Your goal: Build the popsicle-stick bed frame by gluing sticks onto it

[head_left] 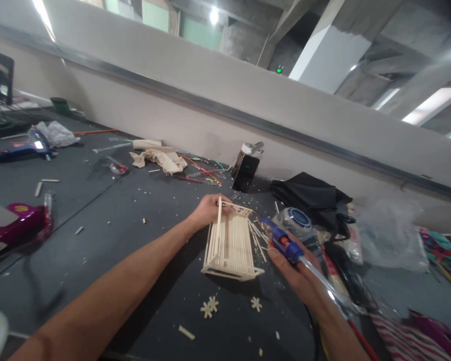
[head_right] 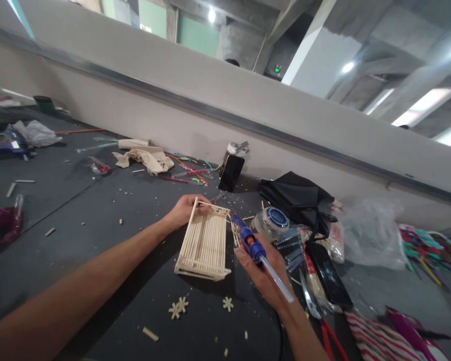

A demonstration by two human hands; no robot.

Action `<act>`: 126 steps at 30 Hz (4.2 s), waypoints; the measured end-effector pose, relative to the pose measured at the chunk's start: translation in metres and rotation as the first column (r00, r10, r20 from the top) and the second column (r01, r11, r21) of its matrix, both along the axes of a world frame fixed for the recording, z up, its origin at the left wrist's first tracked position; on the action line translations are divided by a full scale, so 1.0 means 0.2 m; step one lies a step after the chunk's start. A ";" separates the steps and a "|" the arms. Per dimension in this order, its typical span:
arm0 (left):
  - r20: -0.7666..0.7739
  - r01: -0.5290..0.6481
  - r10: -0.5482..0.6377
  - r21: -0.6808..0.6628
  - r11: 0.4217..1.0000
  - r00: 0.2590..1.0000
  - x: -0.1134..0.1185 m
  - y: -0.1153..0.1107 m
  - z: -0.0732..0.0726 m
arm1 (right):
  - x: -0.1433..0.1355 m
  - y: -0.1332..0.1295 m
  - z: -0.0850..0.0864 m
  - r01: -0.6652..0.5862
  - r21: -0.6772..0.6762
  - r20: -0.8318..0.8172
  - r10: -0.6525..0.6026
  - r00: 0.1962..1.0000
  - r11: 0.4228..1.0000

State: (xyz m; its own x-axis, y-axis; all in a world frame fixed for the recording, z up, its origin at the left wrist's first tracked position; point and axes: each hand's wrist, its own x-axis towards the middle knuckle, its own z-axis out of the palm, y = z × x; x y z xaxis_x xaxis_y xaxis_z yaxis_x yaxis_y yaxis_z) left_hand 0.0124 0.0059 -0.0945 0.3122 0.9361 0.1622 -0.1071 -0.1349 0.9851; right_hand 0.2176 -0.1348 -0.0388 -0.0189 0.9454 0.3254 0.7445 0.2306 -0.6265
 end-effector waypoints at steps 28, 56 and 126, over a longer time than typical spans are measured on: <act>0.020 -0.006 0.007 -0.041 0.999 1.000 0.00 -0.02 0.03 | -0.02 0.06 -0.03 -0.051 -0.004 0.008 0.051 0.999 0.999; 0.013 -0.025 0.025 -0.054 0.998 1.000 0.00 -0.02 0.03 | 0.01 0.07 -0.06 -0.025 -0.043 -0.056 0.023 0.998 0.999; 0.059 0.009 -0.006 -0.057 0.998 0.998 0.00 -0.03 0.05 | -0.04 0.13 -0.13 -0.127 -0.103 -0.058 0.121 0.991 0.987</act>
State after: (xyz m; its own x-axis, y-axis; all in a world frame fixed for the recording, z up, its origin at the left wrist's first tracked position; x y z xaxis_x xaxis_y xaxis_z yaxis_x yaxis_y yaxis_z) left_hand 0.0134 0.0000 -0.0840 0.3105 0.9421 0.1268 -0.1660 -0.0776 0.9831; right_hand 0.2099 -0.1094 -0.0652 -0.1237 0.9661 0.2265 0.6804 0.2488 -0.6893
